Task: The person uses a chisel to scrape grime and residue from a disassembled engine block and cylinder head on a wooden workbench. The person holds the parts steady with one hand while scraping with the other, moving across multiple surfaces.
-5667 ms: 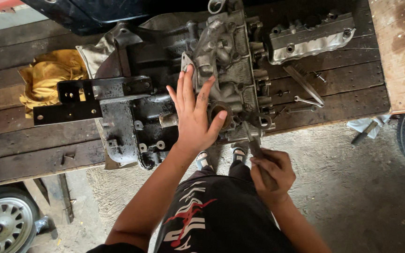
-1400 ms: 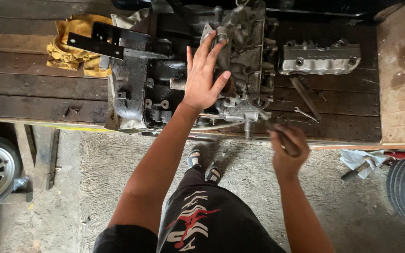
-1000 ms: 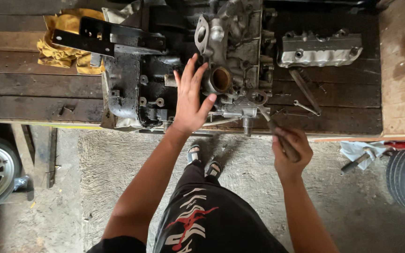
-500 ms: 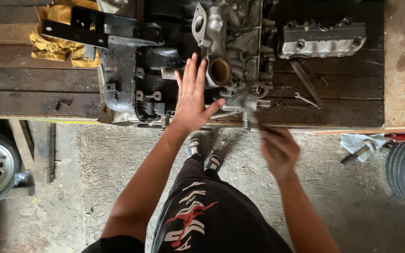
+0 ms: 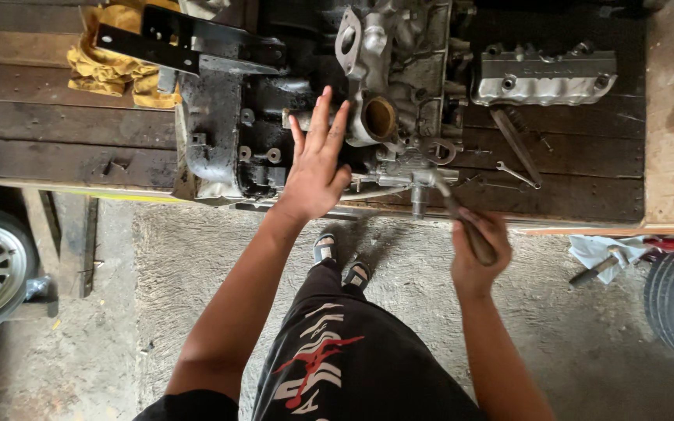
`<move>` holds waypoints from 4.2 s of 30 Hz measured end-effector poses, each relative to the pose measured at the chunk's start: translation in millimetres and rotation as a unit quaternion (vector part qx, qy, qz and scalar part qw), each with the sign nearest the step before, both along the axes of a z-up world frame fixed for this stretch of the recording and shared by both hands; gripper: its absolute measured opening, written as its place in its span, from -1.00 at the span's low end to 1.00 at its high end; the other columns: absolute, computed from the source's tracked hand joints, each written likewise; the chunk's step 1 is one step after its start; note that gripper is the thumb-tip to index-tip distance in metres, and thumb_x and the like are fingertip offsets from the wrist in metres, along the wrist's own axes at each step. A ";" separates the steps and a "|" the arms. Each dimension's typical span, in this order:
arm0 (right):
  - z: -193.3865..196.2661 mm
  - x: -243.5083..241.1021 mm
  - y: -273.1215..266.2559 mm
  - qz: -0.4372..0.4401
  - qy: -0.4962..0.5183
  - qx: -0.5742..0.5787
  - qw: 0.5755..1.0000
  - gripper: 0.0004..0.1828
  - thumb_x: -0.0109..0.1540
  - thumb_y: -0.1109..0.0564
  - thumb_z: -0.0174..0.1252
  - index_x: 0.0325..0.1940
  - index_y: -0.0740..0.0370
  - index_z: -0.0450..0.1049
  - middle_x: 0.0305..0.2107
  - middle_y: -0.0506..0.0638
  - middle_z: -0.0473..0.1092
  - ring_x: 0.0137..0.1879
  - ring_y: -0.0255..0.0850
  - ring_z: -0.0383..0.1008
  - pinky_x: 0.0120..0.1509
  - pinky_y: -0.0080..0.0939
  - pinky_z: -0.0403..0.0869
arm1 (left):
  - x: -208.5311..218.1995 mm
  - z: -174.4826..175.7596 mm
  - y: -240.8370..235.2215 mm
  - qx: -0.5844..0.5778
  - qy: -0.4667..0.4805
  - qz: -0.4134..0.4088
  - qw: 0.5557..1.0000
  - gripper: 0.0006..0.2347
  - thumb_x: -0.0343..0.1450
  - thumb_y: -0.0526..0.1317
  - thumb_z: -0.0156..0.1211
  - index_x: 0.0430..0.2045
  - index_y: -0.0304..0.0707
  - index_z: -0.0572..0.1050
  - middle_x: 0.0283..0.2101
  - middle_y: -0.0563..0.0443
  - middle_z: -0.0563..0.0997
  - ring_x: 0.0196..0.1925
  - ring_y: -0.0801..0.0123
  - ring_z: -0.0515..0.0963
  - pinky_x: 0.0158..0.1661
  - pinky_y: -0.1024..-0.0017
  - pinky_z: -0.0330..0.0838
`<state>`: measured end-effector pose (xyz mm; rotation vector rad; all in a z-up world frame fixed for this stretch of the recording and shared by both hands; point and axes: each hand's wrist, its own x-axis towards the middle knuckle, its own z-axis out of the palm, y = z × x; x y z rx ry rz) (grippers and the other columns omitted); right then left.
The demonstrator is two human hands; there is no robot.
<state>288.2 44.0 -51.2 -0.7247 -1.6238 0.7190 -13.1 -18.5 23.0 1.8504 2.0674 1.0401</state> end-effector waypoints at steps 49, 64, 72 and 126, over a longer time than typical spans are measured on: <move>52.8 -232.7 -48.2 0.160 -0.108 -0.026 0.981 -0.75 0.25 0.38 0.34 0.01 0.34 0.57 -0.01 0.17 0.52 0.00 -0.18 0.59 0.03 -0.32 0.58 | -150.5 -97.2 -143.9 0.104 -0.132 0.150 0.974 -0.68 0.39 -0.26 0.22 0.05 -0.27 0.46 0.21 -0.15 0.49 0.15 0.07 0.51 0.19 0.16 0.37; 36.7 -217.9 -73.1 0.114 -0.136 -0.092 0.980 -0.79 0.22 0.36 0.34 -0.06 0.35 0.58 -0.07 0.19 0.53 -0.05 -0.18 0.59 -0.03 -0.35 0.57 | -195.9 -79.5 -137.1 0.141 -0.165 0.097 0.971 -0.74 0.40 -0.36 0.24 -0.01 -0.26 0.50 0.18 -0.11 0.51 0.19 0.02 0.50 0.21 0.16 0.36; 20.1 -216.7 -64.7 0.116 -0.041 -0.137 0.983 -0.83 0.25 0.37 0.33 -0.09 0.28 0.57 -0.06 0.15 0.54 -0.09 -0.19 0.60 -0.12 -0.35 0.62 | -200.8 -90.0 -147.5 0.134 -0.172 0.097 0.971 -0.73 0.39 -0.37 0.21 -0.02 -0.27 0.50 0.19 -0.12 0.51 0.18 0.02 0.51 0.21 0.17 0.36; 12.6 -292.2 -153.5 0.134 -0.205 0.069 0.967 -0.80 0.17 0.35 0.38 -0.14 0.36 0.56 -0.07 0.18 0.51 0.02 -0.08 0.59 0.08 -0.22 0.58 | -327.6 -128.3 -121.8 -0.001 -0.140 0.078 0.987 -0.52 0.47 -0.08 0.26 0.24 -0.32 0.34 0.28 -0.36 0.46 0.33 -0.15 0.46 0.31 0.14 0.33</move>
